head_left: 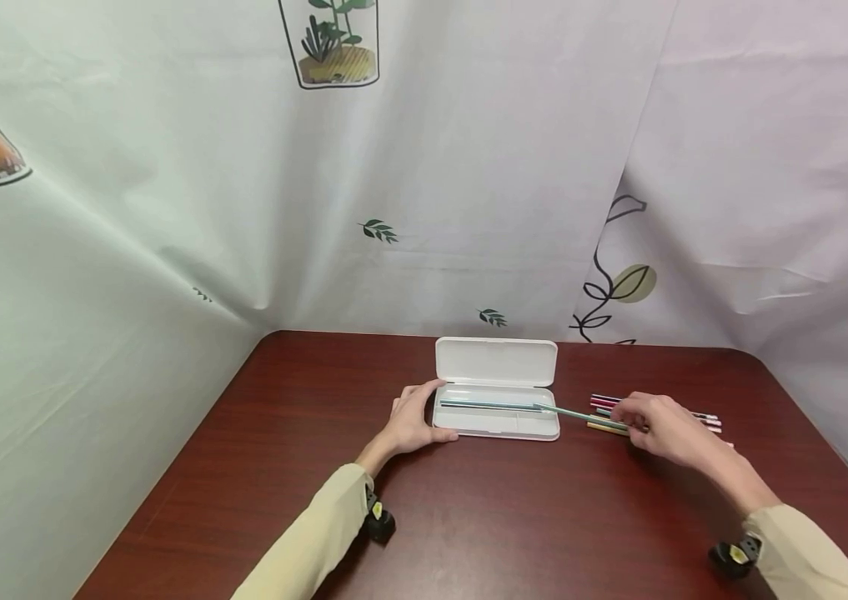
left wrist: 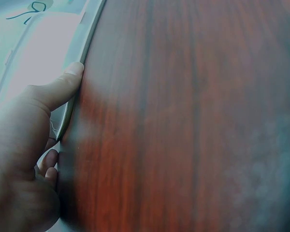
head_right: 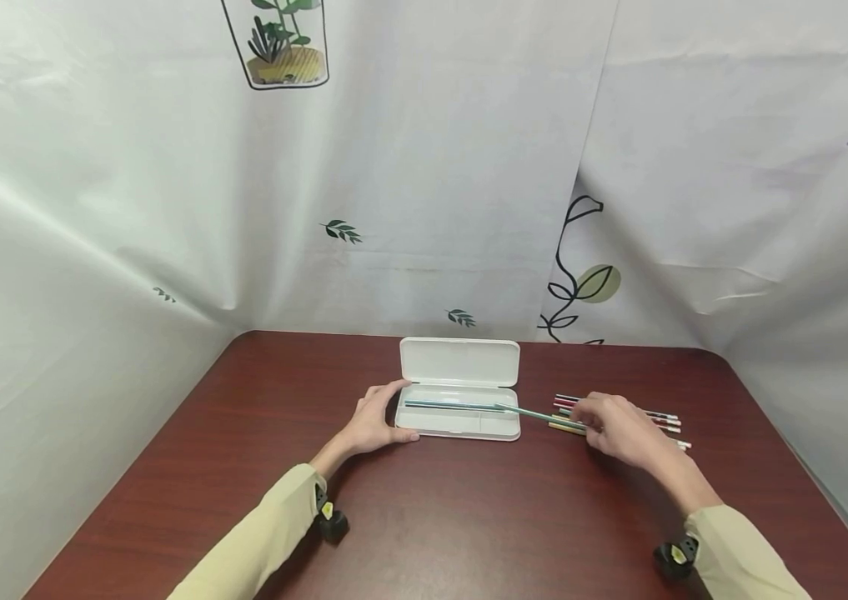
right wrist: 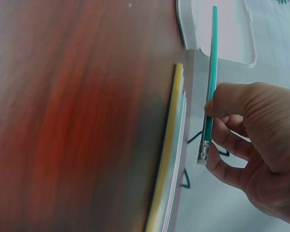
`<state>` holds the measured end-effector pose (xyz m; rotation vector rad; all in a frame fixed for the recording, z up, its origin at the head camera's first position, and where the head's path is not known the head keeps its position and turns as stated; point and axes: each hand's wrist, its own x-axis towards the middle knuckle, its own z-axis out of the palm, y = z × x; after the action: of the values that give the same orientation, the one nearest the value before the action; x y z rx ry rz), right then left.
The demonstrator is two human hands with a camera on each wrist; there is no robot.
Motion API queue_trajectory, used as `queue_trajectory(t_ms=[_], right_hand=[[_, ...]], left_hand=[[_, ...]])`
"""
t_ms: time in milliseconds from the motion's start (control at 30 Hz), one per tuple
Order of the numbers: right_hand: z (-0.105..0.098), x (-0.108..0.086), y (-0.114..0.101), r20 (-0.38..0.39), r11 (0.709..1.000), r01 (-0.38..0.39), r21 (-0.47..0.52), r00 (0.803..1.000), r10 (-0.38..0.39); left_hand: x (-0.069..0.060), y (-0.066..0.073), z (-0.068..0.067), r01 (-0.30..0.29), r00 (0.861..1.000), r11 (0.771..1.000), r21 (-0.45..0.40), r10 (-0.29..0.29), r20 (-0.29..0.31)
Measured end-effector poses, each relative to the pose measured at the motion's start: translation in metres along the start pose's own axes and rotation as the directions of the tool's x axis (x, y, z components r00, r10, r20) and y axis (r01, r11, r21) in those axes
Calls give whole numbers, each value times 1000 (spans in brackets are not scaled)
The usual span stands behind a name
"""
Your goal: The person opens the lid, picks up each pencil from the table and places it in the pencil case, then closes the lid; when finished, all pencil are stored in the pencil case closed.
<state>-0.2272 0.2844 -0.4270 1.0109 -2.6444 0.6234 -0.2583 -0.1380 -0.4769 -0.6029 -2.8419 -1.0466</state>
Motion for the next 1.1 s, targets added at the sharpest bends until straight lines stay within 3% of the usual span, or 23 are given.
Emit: queue_trajectory(t_ms=[200,500,867,1100], right_hand=[[4,14,-5,25,1000,-25,-7,999,25],[11,30,-10,17,1000,-1,-8,1000,1],[20,49,-20,88,999,-31,-9,996,32],[27,60,-23,84,1000,-6,-16,996,8]], left_hand=[[-1,1,0,3,1000,1000,-10,-3,2],[0,1,0,-4,1000,1000,-7,4,-5],[0,-1,1,5,1000,1000,2,-5,-3],[0,-1,1,3,1000,1000,3,-3,-4]])
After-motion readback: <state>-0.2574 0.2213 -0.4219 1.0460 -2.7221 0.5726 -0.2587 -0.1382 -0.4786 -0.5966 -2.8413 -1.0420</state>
